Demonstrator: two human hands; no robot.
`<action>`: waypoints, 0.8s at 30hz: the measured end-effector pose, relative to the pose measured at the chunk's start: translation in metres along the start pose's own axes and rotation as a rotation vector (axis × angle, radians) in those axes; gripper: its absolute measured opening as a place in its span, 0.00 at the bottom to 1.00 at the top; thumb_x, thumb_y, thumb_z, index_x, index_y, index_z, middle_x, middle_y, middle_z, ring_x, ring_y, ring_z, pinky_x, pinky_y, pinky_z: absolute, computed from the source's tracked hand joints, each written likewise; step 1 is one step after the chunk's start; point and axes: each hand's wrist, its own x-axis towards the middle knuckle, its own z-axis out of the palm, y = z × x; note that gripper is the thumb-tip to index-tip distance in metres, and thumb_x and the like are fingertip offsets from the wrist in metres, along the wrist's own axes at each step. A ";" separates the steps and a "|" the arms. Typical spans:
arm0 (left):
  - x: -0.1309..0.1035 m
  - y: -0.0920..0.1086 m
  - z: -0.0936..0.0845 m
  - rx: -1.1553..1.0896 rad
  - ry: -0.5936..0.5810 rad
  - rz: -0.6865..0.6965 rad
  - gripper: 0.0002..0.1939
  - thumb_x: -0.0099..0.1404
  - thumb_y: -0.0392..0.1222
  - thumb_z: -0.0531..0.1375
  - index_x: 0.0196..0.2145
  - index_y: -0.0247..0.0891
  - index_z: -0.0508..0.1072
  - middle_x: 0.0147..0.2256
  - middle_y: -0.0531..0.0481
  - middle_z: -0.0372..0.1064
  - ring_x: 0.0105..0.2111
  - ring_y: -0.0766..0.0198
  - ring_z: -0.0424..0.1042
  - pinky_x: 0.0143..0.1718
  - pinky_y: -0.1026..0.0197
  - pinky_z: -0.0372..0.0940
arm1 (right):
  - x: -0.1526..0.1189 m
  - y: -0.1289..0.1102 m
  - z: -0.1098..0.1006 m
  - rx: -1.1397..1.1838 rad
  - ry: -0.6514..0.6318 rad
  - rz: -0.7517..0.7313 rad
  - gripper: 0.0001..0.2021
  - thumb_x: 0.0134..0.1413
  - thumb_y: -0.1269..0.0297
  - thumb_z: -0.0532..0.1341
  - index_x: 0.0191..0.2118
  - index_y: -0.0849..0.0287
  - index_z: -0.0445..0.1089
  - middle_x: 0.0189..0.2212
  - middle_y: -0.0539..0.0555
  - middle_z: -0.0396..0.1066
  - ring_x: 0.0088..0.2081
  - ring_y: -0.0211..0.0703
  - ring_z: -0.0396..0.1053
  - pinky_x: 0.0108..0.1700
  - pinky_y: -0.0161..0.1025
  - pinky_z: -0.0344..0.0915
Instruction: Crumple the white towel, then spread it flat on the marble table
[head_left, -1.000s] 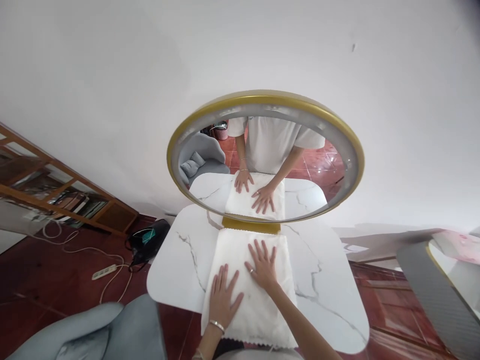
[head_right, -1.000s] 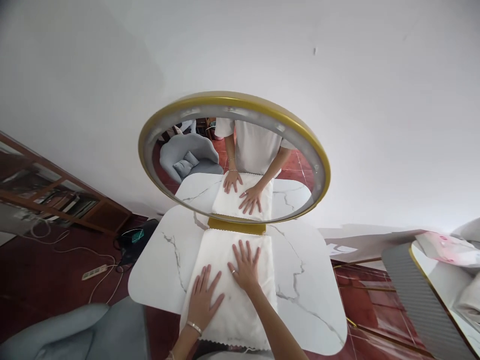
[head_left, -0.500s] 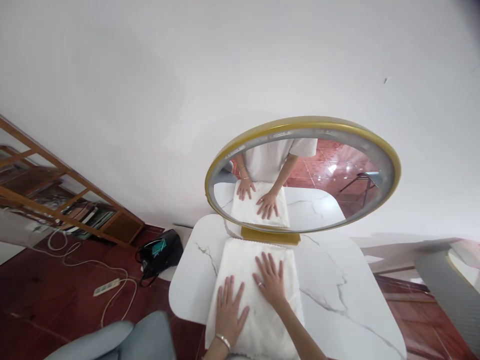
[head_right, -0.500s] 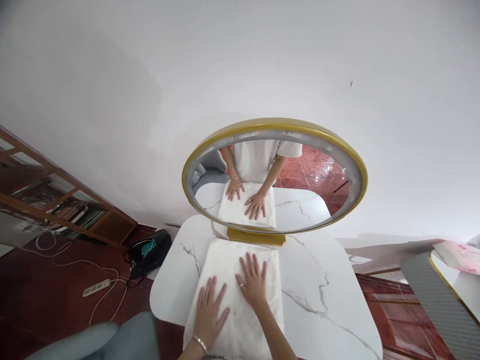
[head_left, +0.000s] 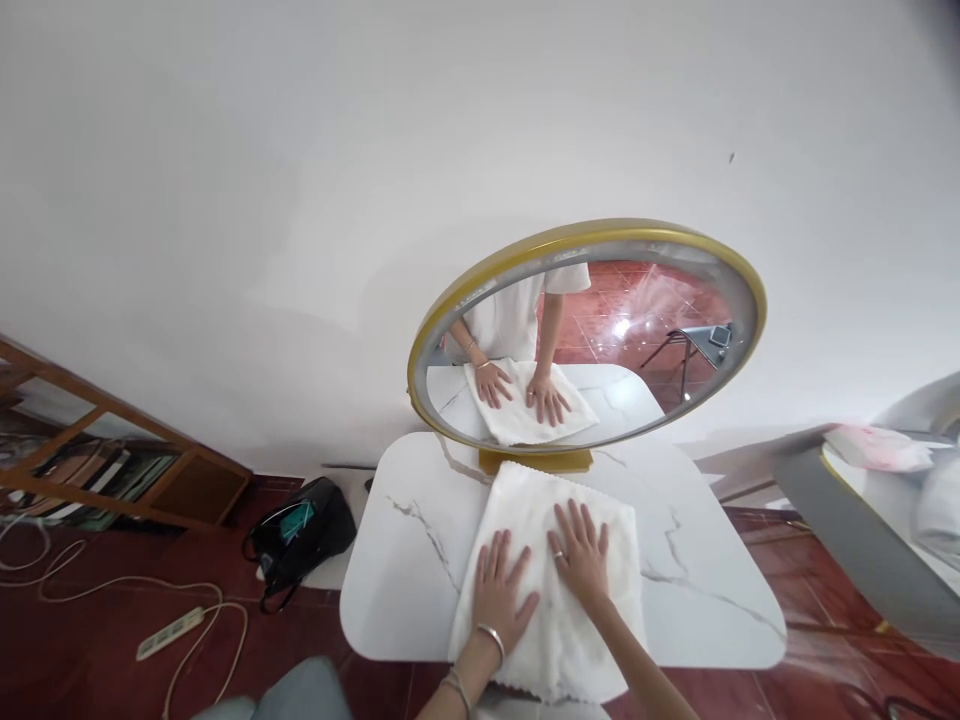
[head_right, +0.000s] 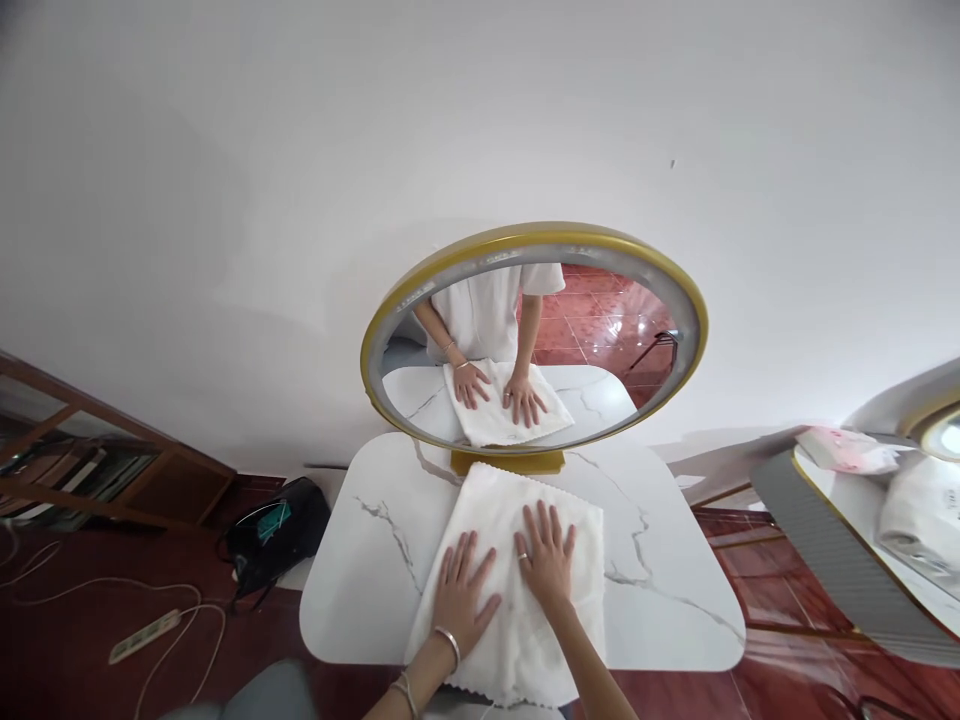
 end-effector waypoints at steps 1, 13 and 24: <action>-0.003 -0.008 -0.003 0.011 0.013 0.000 0.34 0.63 0.56 0.54 0.64 0.53 0.49 0.67 0.50 0.40 0.64 0.50 0.47 0.62 0.47 0.44 | 0.000 -0.010 0.000 0.008 -0.001 -0.005 0.24 0.64 0.56 0.43 0.63 0.52 0.55 0.64 0.55 0.51 0.66 0.52 0.41 0.63 0.62 0.38; -0.048 -0.105 -0.038 0.101 0.151 -0.361 0.25 0.68 0.50 0.49 0.61 0.46 0.59 0.59 0.44 0.58 0.59 0.54 0.56 0.58 0.49 0.53 | 0.016 -0.144 0.015 0.159 -0.062 -0.299 0.27 0.62 0.58 0.50 0.66 0.46 0.47 0.67 0.56 0.41 0.67 0.58 0.37 0.62 0.62 0.39; 0.085 -0.193 -0.045 0.064 0.081 -0.433 0.24 0.67 0.46 0.50 0.60 0.48 0.61 0.66 0.46 0.43 0.66 0.48 0.38 0.64 0.41 0.40 | 0.084 -0.202 0.046 0.238 -0.061 -0.290 0.26 0.62 0.56 0.51 0.65 0.48 0.51 0.67 0.56 0.43 0.67 0.57 0.36 0.63 0.56 0.42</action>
